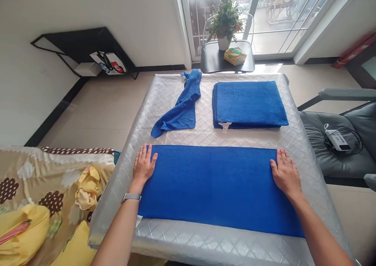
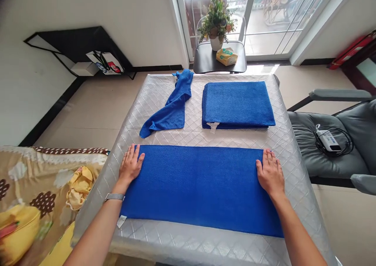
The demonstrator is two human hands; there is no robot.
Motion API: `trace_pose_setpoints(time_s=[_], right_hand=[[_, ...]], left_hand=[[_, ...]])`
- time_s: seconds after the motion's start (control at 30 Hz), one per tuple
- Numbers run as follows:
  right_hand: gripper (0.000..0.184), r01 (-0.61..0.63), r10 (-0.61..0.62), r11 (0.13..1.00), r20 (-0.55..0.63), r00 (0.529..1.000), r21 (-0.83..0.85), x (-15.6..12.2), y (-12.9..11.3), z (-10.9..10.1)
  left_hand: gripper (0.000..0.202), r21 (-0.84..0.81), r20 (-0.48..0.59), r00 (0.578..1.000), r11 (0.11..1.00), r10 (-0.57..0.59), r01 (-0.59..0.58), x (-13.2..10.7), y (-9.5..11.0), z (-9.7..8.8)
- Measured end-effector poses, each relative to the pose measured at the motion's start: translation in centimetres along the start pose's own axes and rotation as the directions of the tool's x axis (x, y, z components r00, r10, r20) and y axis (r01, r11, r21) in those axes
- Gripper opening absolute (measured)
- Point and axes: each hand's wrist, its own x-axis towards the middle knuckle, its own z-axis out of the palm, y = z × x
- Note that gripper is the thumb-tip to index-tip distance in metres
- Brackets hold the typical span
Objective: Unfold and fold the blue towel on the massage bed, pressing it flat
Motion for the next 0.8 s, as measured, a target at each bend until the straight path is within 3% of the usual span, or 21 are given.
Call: trace_pose_setpoints(time_s=[0.43,0.6,0.7,0.8], right_hand=[[0.066,0.002,-0.002,1.0,0.004,1.0,-0.012,0.1,-0.2,-0.2],[0.065,-0.002,0.001,1.0,-0.019,1.0,-0.03,0.1,-0.5,-0.8],[0.064,0.017,-0.023,0.998,-0.092,0.996,-0.062,-0.5,-2.0,-1.4],[0.063,0.094,-0.1,0.995,-0.147,0.984,-0.043,-1.5,-5.9,-2.0]], left_hand=[[0.073,-0.02,0.004,1.0,1.0,-0.022,0.022,0.0,0.5,-0.2],[0.075,-0.013,0.048,0.998,0.999,-0.036,0.036,0.5,0.7,-1.0],[0.075,0.002,-0.03,0.999,1.0,-0.018,0.018,0.8,2.7,-1.9],[0.07,-0.024,-0.089,0.991,0.994,0.105,-0.107,0.5,7.5,-2.2]])
